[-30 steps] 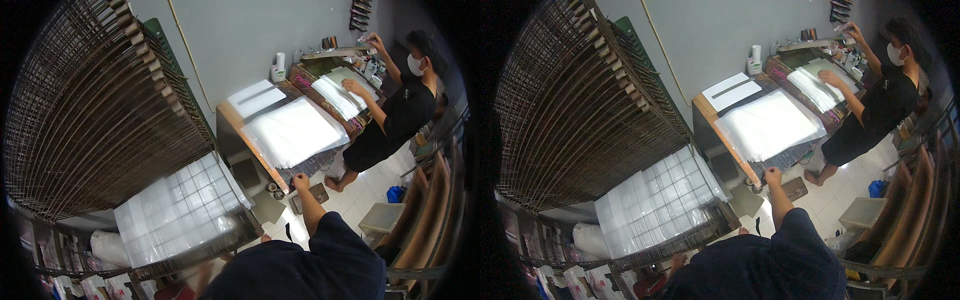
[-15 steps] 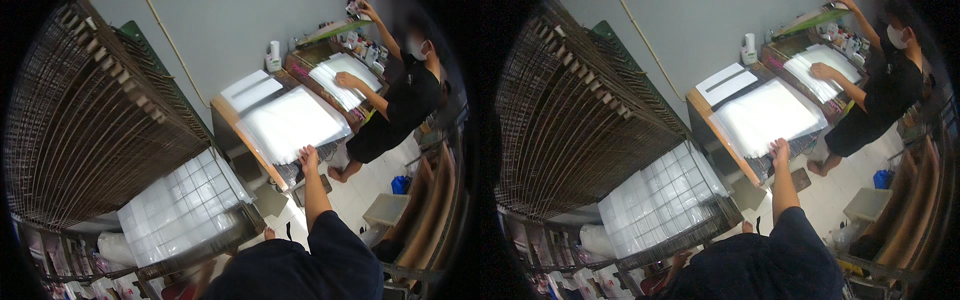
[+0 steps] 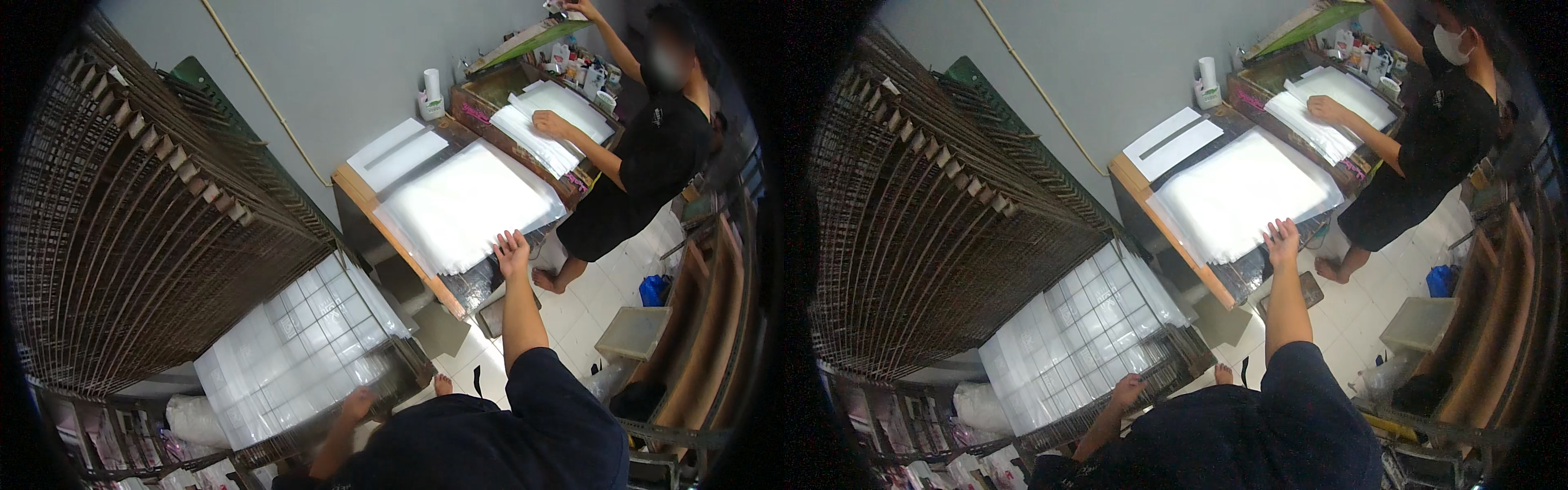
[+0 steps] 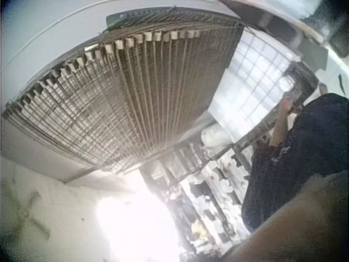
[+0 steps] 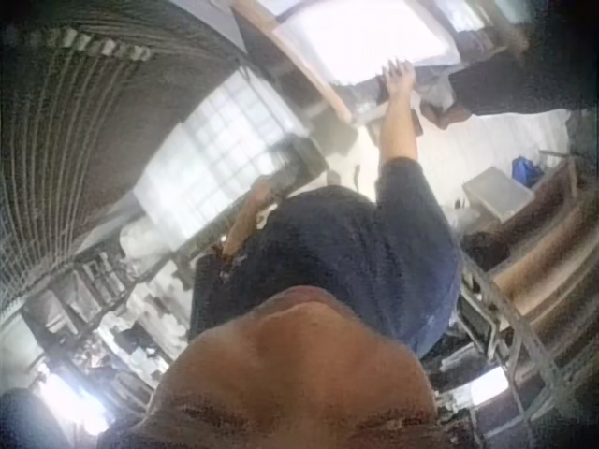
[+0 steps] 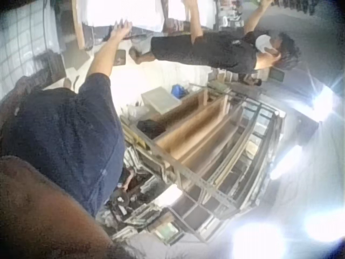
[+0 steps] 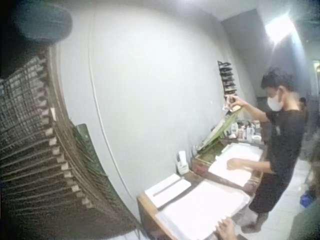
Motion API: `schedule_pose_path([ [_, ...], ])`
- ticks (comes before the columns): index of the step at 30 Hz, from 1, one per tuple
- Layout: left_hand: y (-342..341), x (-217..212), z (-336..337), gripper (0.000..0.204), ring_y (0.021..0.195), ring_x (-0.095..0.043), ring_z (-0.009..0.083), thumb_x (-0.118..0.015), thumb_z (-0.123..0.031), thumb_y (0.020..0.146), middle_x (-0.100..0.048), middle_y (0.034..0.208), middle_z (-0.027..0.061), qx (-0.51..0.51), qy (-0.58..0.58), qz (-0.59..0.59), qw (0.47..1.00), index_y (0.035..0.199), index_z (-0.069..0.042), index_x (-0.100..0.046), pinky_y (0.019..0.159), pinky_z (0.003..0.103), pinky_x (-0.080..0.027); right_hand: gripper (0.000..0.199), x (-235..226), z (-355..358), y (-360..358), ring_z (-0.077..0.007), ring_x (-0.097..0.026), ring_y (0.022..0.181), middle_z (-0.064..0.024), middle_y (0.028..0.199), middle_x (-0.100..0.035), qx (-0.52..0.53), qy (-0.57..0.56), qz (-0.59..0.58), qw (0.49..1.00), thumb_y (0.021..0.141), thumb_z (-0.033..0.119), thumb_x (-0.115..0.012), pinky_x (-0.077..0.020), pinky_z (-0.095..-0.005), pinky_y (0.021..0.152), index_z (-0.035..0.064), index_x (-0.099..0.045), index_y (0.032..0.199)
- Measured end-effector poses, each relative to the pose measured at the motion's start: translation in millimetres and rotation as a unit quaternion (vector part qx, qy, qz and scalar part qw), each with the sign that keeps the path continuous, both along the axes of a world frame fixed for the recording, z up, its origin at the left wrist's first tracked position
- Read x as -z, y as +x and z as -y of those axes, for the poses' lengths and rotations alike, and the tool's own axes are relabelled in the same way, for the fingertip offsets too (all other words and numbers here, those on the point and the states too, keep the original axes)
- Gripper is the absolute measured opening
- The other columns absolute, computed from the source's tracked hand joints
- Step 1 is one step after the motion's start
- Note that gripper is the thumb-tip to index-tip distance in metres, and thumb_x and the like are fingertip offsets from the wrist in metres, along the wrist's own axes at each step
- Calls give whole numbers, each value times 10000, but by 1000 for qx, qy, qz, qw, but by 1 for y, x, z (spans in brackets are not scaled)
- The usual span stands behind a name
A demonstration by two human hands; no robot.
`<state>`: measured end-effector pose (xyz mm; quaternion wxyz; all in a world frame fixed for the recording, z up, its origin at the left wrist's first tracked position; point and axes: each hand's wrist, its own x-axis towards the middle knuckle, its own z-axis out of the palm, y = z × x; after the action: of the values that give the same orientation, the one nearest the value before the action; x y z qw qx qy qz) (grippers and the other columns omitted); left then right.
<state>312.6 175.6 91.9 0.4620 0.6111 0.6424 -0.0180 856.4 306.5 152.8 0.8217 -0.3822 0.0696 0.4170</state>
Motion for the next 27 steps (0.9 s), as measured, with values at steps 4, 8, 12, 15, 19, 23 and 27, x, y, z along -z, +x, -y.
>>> schedule_pose_path([
  [4,-28,30,13,402,827,-588,243,-641,-366,731,-613,887,131,54,25,-8,998,989,-62,-588,724,340,-460,531,4,0,2,-292,-405,1166,-124,1269,-406,7,25,-8,1000,838,352,-470,-295,-472,969,108,-297,1276],
  [8,-32,11,33,363,818,-585,284,-617,-355,741,-607,882,141,214,130,-63,966,971,-74,-606,697,378,-458,567,-14,0,9,-292,-406,1164,-126,1260,-409,34,32,-29,999,820,456,-482,-302,-463,937,101,-322,1233],
  [12,-112,89,70,356,868,-564,334,-561,-364,771,-590,950,163,349,68,-152,922,958,-66,-616,741,423,-441,604,-18,-8,1,-308,-397,1168,-155,1270,-382,31,19,-44,998,816,512,-475,-298,-467,947,94,-316,1221],
  [15,-122,98,82,375,896,-550,355,-537,-379,782,-577,1002,174,295,70,-139,943,946,-51,-617,776,444,-426,665,-13,-6,-1,-312,-396,1169,-157,1280,-371,27,15,-55,998,792,561,-487,-288,-471,965,86,-313,1224],
  [19,-81,32,81,406,935,-536,351,-528,-397,789,-570,1030,178,132,13,-126,983,951,-34,-608,802,449,-412,836,-19,2,2,-321,-391,1174,-159,1297,-351,43,68,-73,994,709,679,-497,-290,-477,975,79,-286,1251],
  [23,-105,58,105,399,949,-528,346,-514,-394,805,-573,1000,177,110,99,-104,984,957,-34,-591,800,444,-416,1045,-28,-9,-8,-336,-316,1229,-165,1343,-285,46,150,-122,980,581,785,-508,-233,-509,1001,87,-230,1307],
  [27,-84,37,83,353,900,-559,330,-562,-371,798,-598,937,165,153,114,-100,976,939,-51,-611,771,414,-444,1180,-36,-5,-16,-337,-263,1255,-148,1374,-223,44,205,-157,965,479,804,-563,-214,-538,1007,92,-171,1333],
])
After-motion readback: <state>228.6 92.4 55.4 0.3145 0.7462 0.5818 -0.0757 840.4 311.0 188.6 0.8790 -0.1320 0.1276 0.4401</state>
